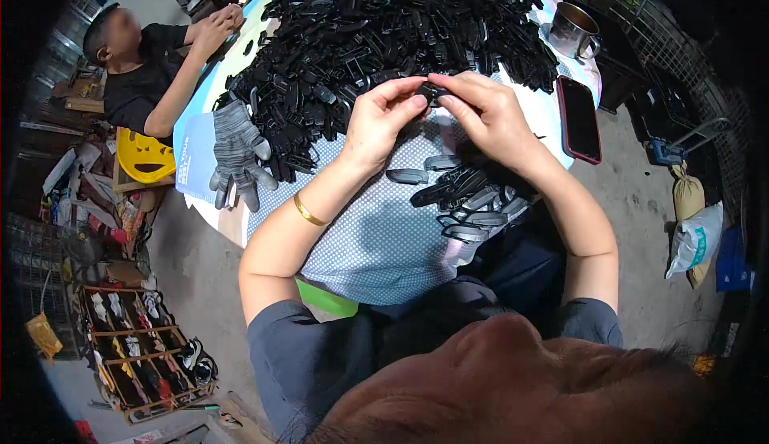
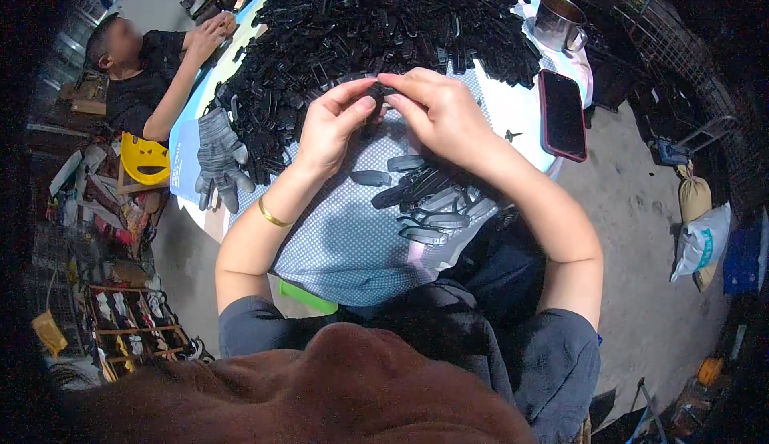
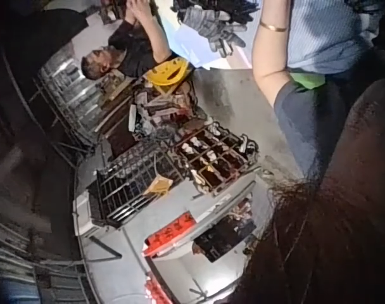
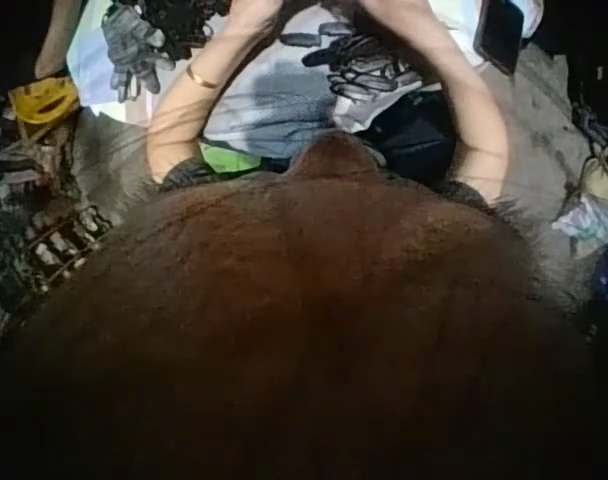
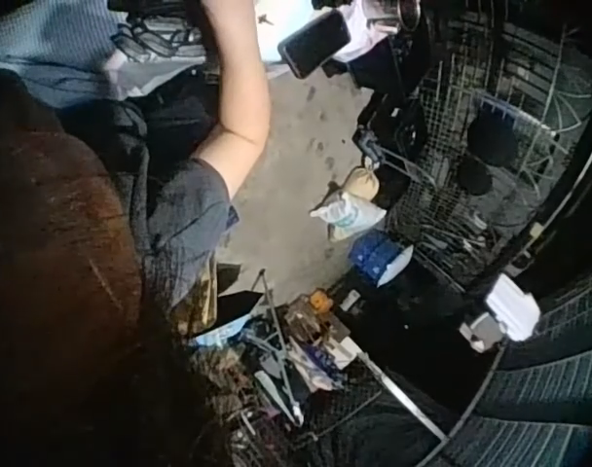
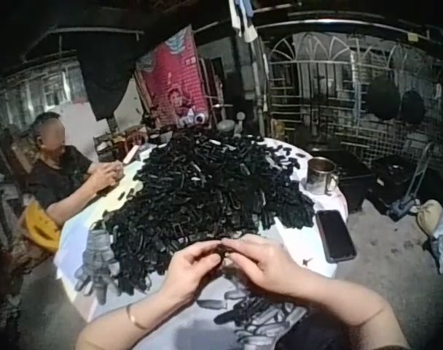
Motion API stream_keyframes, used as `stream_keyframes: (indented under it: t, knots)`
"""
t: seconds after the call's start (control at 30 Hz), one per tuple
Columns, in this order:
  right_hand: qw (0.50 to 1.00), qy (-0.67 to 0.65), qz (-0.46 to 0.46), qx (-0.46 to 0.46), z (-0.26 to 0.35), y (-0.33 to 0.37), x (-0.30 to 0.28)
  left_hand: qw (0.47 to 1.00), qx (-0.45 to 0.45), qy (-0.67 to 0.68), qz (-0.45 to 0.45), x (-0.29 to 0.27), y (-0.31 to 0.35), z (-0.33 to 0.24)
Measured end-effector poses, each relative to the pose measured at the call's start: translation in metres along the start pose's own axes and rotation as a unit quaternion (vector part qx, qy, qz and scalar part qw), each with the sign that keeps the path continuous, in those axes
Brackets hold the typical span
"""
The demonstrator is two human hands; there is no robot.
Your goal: Inspecting and sorting small black plastic components on a table.
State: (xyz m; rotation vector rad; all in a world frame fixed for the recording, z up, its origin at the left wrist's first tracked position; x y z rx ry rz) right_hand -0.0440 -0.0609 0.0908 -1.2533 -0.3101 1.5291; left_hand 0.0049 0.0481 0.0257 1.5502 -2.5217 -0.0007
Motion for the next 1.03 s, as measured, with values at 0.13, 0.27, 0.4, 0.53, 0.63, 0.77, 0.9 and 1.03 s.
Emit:
stream_keyframes:
  t: [0.13,0.27,0.4,0.53,0.63,0.77,0.9,1.03]
  knots:
    - [0.996,0.075,-0.028,-0.027,0.008,0.001,-0.008,0.999,0.018,-0.042,-0.006,0.003,0.002,-0.008]
    - [0.997,0.069,-0.015,-0.022,0.008,0.001,-0.005,0.998,0.018,-0.064,-0.015,0.000,0.001,-0.006]
    - [0.997,0.043,0.028,-0.053,0.007,-0.003,0.004,0.999,-0.027,0.032,0.010,-0.001,-0.002,0.010]
    - [0.995,0.046,0.037,-0.081,0.009,0.000,0.008,0.992,-0.087,0.090,0.026,0.004,-0.001,0.021]
    - [0.996,0.057,0.010,-0.064,0.010,0.000,0.008,0.982,-0.119,0.145,0.032,0.009,0.002,0.027]
    - [0.998,0.053,0.022,-0.028,0.012,0.001,0.008,0.973,-0.117,0.200,0.004,0.006,0.003,0.025]
    - [0.995,-0.092,-0.033,0.036,-0.004,0.005,-0.002,0.985,-0.062,0.155,0.049,0.006,-0.007,0.016]
    - [0.932,-0.300,-0.059,0.195,-0.037,0.019,0.011,0.992,0.010,0.110,0.065,0.018,-0.002,-0.010]
Point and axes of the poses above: each hand's wrist, its own y-axis away from the middle knuckle, its own x-axis out of the palm, z = x × y, the point moved 10 cm from there along -y, towards the middle knuckle, and after that the axes turned 13 degrees about -x, right-handed, at the moved point
